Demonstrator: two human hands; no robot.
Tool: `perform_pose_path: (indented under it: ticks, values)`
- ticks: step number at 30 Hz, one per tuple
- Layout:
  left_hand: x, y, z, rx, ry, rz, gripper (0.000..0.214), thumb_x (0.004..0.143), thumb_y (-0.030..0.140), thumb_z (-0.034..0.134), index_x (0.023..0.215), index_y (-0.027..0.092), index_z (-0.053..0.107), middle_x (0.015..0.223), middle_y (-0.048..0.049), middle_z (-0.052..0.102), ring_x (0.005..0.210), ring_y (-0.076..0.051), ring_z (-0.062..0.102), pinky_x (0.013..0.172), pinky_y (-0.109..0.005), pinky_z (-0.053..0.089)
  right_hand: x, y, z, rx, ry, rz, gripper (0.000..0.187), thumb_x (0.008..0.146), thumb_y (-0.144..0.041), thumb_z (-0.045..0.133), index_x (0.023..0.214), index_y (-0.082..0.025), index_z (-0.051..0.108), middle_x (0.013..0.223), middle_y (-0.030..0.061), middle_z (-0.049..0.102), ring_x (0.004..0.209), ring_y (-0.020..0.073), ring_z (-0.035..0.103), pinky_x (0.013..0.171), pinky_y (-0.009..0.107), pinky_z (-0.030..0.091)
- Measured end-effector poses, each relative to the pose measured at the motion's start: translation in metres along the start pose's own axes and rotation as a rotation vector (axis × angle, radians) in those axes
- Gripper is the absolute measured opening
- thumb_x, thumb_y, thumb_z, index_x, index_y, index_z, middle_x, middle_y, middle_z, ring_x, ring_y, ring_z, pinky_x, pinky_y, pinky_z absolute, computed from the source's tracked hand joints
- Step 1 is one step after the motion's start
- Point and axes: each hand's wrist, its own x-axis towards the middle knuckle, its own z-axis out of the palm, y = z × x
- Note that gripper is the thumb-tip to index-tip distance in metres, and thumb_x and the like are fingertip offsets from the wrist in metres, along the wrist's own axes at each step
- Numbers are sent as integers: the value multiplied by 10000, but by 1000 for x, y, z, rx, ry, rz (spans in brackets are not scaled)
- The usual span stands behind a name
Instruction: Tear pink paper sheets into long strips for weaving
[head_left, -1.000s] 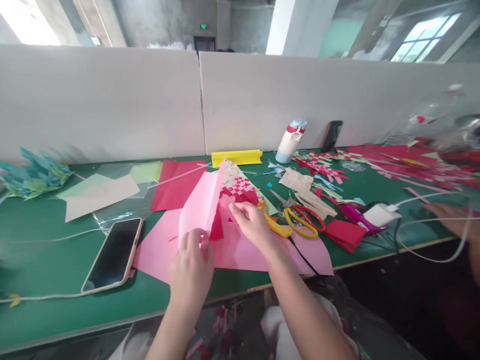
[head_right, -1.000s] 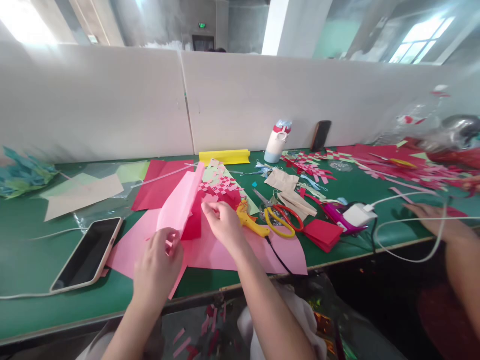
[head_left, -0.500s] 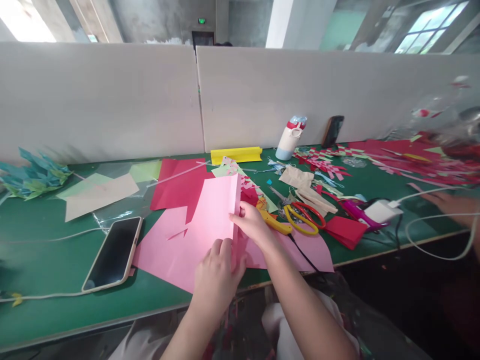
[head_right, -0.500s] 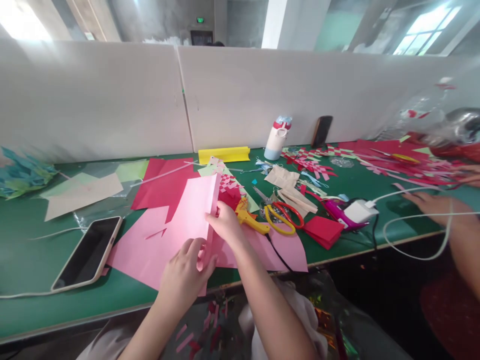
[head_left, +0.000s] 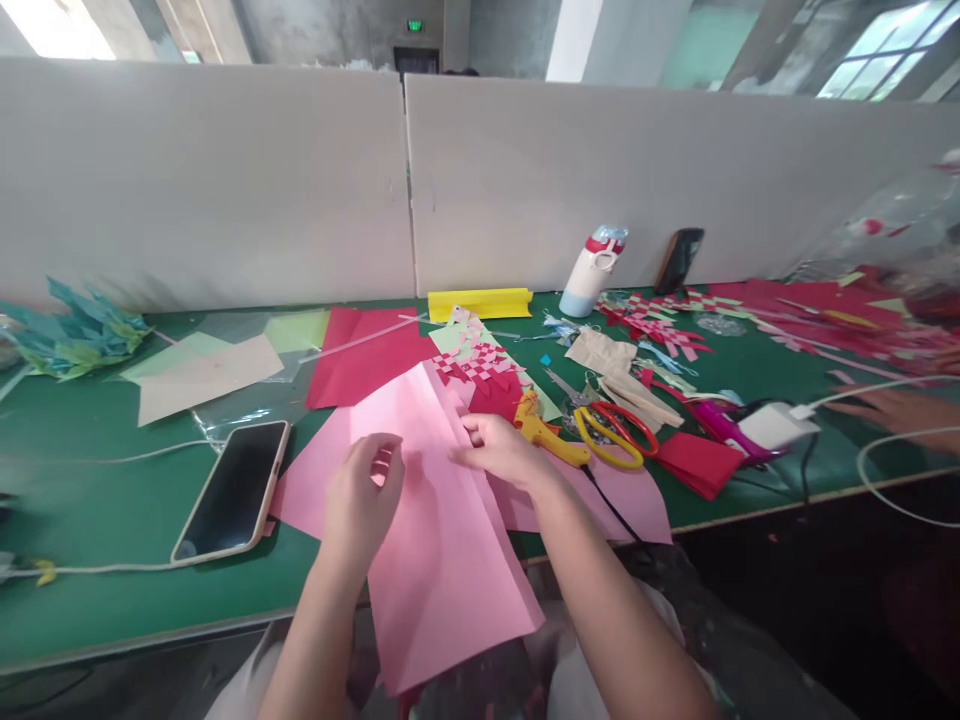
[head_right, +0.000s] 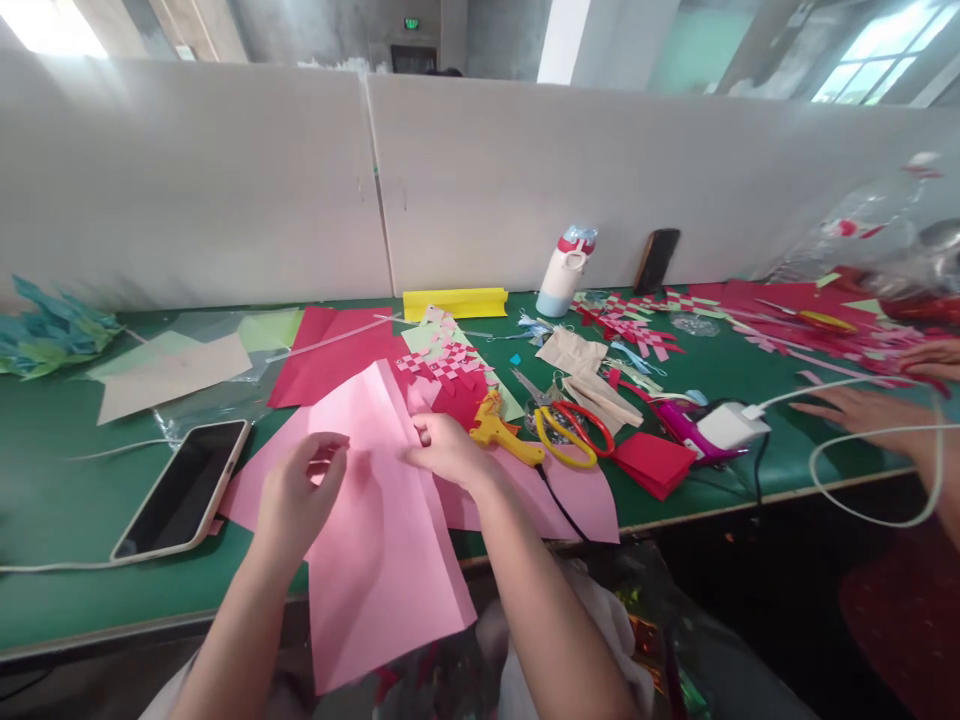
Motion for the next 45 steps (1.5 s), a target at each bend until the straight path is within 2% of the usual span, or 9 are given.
perform_pose_path:
  ticks: [4, 8, 11, 16, 20, 26, 33, 39, 45]
  values:
    - [9, -10, -9, 97, 164, 135, 296, 853, 329, 491, 1089, 188, 600, 1136, -106, 624, 1077, -245, 563, 905, -386, 448, -5, -3, 9, -6, -153, -1, 140, 694, -242, 687, 793, -166, 623, 683, -8, 644, 621, 152, 601, 591, 254, 431]
    - [18, -19, -18, 86, 159, 136, 334, 864, 333, 473, 1142, 194, 595, 1220, -117, 611, 1211, -260, 491, 1024, -448, 352, -9, -4, 19, -31, -227, -4, 133, 681, -221, 697, 778, -167, 623, 680, -9, 650, 639, 165, 615, 586, 251, 440]
    - [23, -21, -25, -8, 82, 62, 312, 854, 360, 483, 1090, 212, 623, 1161, -93, 654, 1140, -253, 553, 975, -422, 396, -13, -4, 26, -5, -309, 5, 135, 689, -202, 676, 807, -169, 620, 736, 1, 667, 706, 179, 637, 609, 253, 457]
    - [23, -17, -37, -187, -9, -133, 252, 791, 412, 549, 839, 192, 661, 854, -48, 691, 788, -200, 630, 688, -295, 481, -19, -6, 30, 40, -433, 12, 141, 727, -241, 660, 834, -168, 603, 795, 8, 667, 783, 184, 643, 653, 259, 470]
    - [20, -13, -39, -242, -193, -142, 246, 776, 415, 564, 770, 188, 659, 711, -18, 635, 639, -158, 559, 594, -273, 446, -16, -11, 31, -8, -308, -74, 214, 758, -357, 658, 838, -161, 622, 797, 17, 646, 786, 169, 613, 674, 261, 467]
    - [15, -10, -31, -243, -369, -111, 240, 786, 418, 572, 712, 208, 660, 770, -29, 666, 735, -180, 573, 667, -289, 433, -12, -17, 34, 186, -129, -72, 247, 765, -372, 659, 907, -171, 636, 716, -8, 598, 538, 85, 517, 519, 217, 436]
    - [10, -7, -23, -299, -362, -131, 264, 776, 454, 595, 748, 203, 674, 746, -27, 660, 735, -188, 584, 661, -296, 441, -13, -21, 36, 266, -15, -62, 251, 706, -393, 721, 798, -166, 670, 673, -11, 605, 520, 73, 491, 488, 199, 421]
    - [6, -12, -23, -425, -370, -143, 215, 779, 417, 630, 740, 211, 674, 735, -10, 657, 730, -164, 579, 658, -270, 431, -11, -21, 37, 310, -36, -82, 198, 717, -341, 718, 820, -173, 698, 751, 15, 669, 580, 84, 536, 508, 193, 431]
    - [3, -13, -21, -568, -362, -153, 158, 750, 368, 676, 737, 211, 685, 749, -21, 672, 738, -167, 593, 669, -279, 440, -13, -23, 36, 355, -84, -116, 150, 725, -304, 708, 796, -172, 704, 726, 7, 662, 585, 86, 551, 495, 189, 431]
